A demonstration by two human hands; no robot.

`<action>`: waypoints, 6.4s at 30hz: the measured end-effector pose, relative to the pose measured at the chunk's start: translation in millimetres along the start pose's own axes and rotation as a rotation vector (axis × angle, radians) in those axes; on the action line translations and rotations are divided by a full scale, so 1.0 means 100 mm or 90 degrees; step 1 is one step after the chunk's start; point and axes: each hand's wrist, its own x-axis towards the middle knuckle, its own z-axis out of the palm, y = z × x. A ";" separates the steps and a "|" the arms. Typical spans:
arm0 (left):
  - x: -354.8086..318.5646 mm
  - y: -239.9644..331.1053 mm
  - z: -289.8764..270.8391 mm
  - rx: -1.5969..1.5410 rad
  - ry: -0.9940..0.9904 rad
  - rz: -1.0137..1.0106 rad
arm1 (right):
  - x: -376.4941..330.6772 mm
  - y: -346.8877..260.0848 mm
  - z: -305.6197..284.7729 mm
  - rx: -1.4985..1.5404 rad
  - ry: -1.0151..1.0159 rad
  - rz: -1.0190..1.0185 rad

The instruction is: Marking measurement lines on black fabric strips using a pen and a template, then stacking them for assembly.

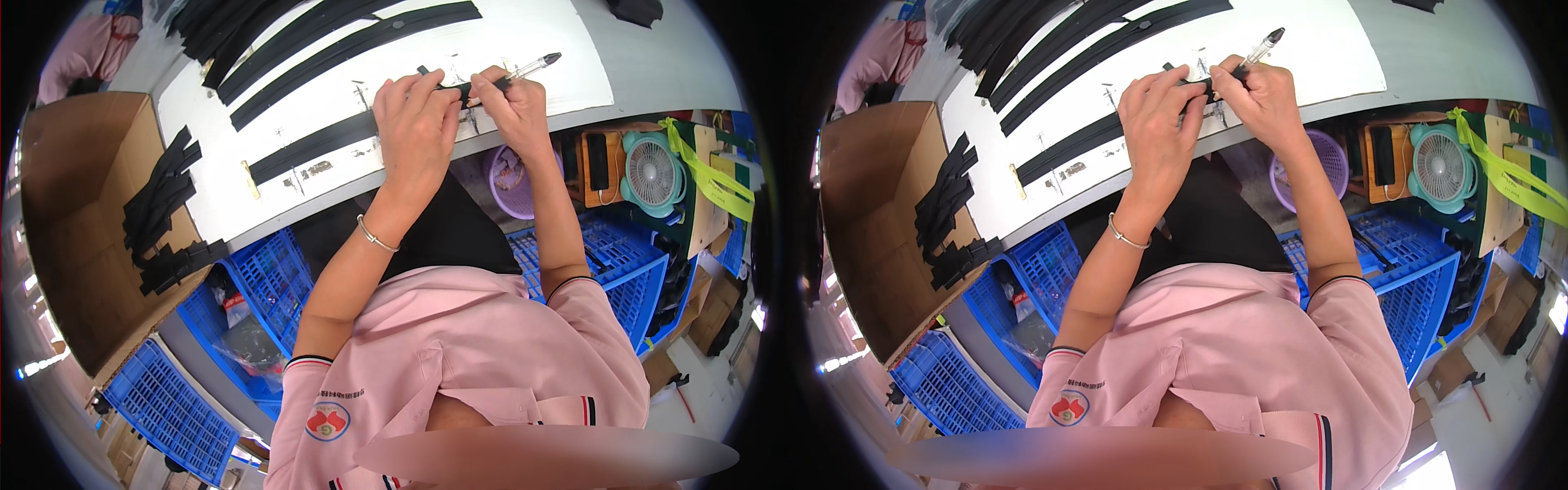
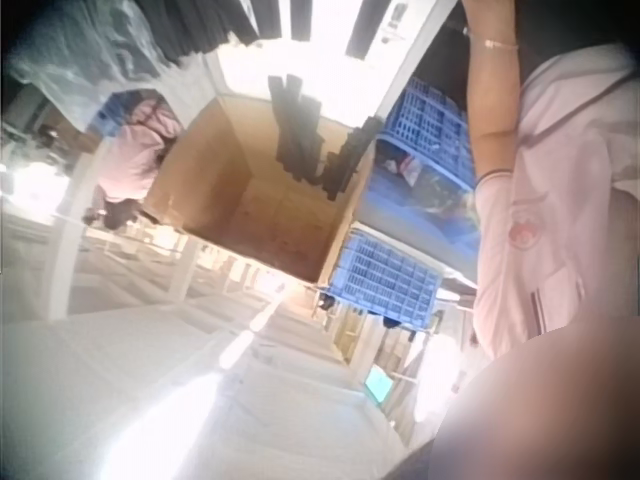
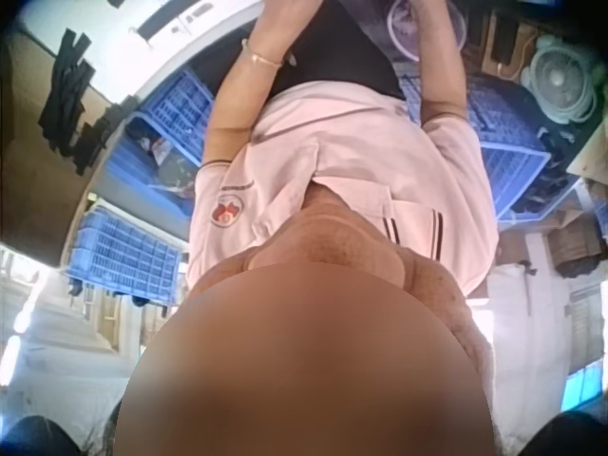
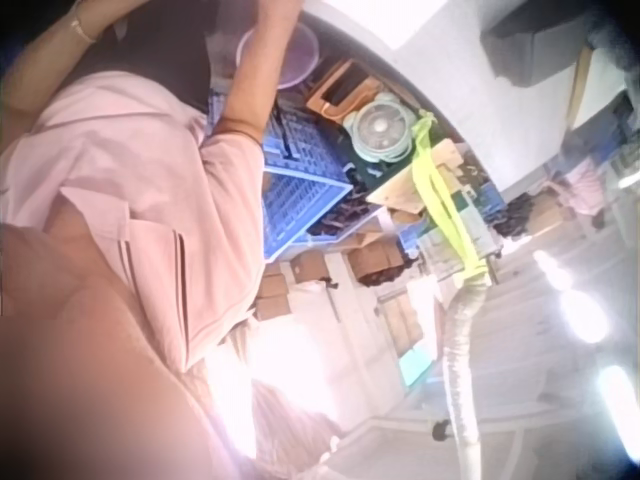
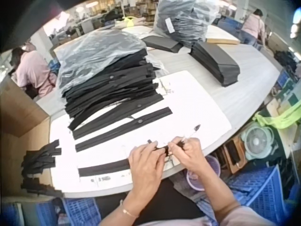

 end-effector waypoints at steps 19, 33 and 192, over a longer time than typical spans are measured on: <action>0.59 -0.89 -0.31 0.096 -0.121 0.027 | -0.08 0.12 0.01 0.121 0.179 0.112; -0.26 -2.51 -2.69 0.553 0.048 -0.463 | -0.06 0.12 0.02 0.118 0.147 0.112; -0.35 0.06 -0.54 0.065 -0.018 -0.088 | -0.08 0.00 0.08 0.090 0.133 0.071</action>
